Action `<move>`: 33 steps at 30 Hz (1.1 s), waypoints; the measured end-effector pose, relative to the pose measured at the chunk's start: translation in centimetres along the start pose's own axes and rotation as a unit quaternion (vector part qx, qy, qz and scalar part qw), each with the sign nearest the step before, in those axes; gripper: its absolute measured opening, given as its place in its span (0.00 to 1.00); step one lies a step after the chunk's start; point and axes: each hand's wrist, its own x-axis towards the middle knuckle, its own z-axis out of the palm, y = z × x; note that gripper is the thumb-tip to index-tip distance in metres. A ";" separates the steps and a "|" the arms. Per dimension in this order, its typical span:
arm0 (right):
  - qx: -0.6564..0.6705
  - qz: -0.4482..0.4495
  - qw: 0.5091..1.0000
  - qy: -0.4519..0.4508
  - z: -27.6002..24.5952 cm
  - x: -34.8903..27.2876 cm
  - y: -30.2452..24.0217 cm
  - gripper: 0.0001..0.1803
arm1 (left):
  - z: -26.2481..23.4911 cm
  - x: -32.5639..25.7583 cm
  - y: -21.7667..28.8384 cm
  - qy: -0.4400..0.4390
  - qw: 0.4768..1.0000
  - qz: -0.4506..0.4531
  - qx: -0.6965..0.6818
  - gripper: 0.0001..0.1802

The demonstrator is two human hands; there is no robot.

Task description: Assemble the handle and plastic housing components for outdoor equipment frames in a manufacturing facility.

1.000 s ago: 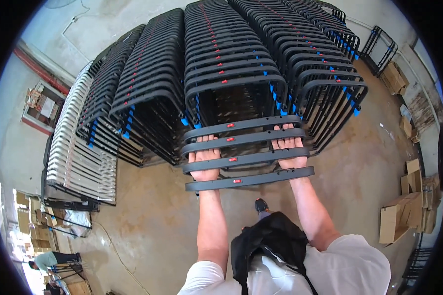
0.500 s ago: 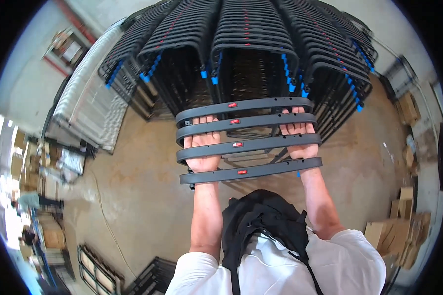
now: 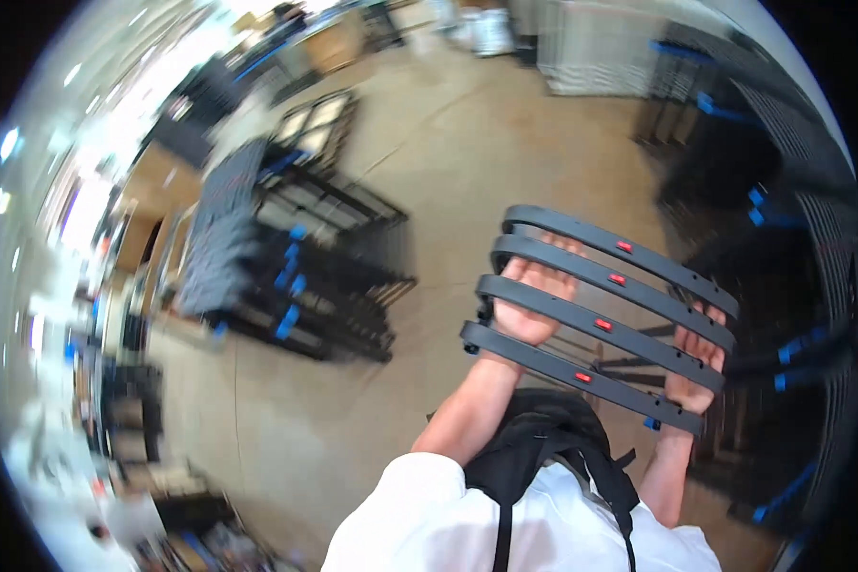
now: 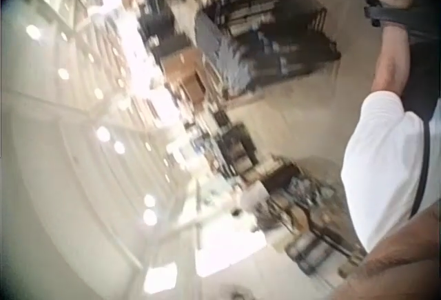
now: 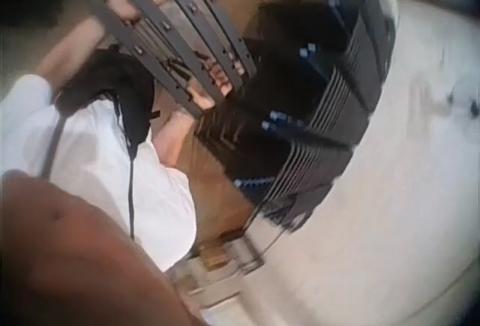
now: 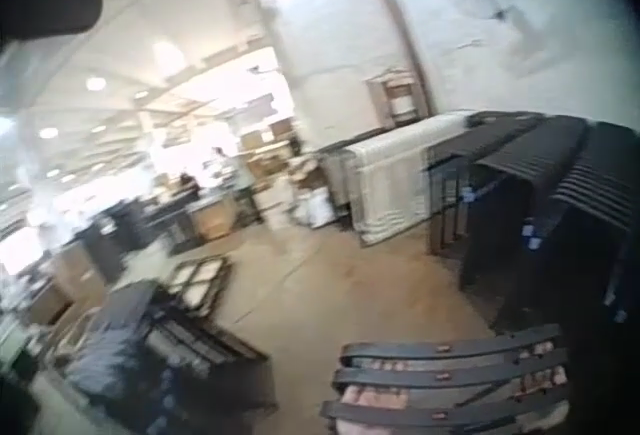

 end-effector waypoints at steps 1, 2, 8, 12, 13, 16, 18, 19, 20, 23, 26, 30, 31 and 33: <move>0.022 0.037 0.999 -0.022 2.5 -0.2 1.1 0.29 | 1.3 -3.2 1.1 -0.008 0.999 0.047 0.008 0.32; 0.022 0.037 0.991 0.127 6.0 -0.8 2.1 0.29 | 2.5 -6.5 1.9 -0.012 0.997 0.071 0.006 0.32; 0.015 0.182 0.949 0.259 17.8 1.6 0.1 0.30 | 10.1 -18.7 -1.4 -0.018 0.966 0.259 -0.004 0.32; 0.008 0.268 0.949 0.164 21.4 3.6 -0.1 0.31 | 12.7 -22.8 -3.1 -0.042 0.940 0.338 -0.012 0.32; 0.006 0.275 0.948 0.160 20.8 3.8 0.2 0.31 | 13.2 -23.8 -3.2 -0.044 0.937 0.346 -0.014 0.32; 0.063 0.339 0.935 0.082 21.8 4.2 0.0 0.32 | 14.4 -25.9 -4.3 -0.028 0.913 0.407 -0.014 0.31; 0.118 0.370 0.922 -0.016 20.3 5.1 0.5 0.30 | 16.8 -26.8 -4.5 -0.005 0.905 0.425 0.000 0.32; 0.166 0.386 0.904 -0.080 20.4 5.2 0.6 0.30 | 17.6 -27.5 -4.5 -0.003 0.905 0.426 0.018 0.32; 0.165 0.384 0.905 -0.080 21.1 5.1 0.6 0.30 | 18.2 -28.0 -4.3 -0.013 0.903 0.428 0.032 0.32; 0.158 0.403 0.900 -0.051 23.4 3.8 0.9 0.28 | 19.7 -29.3 -4.1 -0.029 0.896 0.437 0.066 0.34; 0.117 0.424 0.897 0.050 24.9 2.7 1.9 0.28 | 19.9 -30.8 -3.4 -0.014 0.881 0.456 0.125 0.35; 0.164 0.427 0.889 0.037 26.8 -1.1 10.2 0.28 | 19.9 -35.3 4.3 0.047 0.880 0.458 0.115 0.34; 0.169 0.424 0.889 0.040 27.5 -1.7 13.2 0.28 | 19.6 -36.1 7.4 0.049 0.880 0.456 0.121 0.34; 0.139 0.444 0.879 0.104 28.2 -2.8 18.0 0.28 | 17.8 -37.7 12.0 0.033 0.888 0.443 0.115 0.34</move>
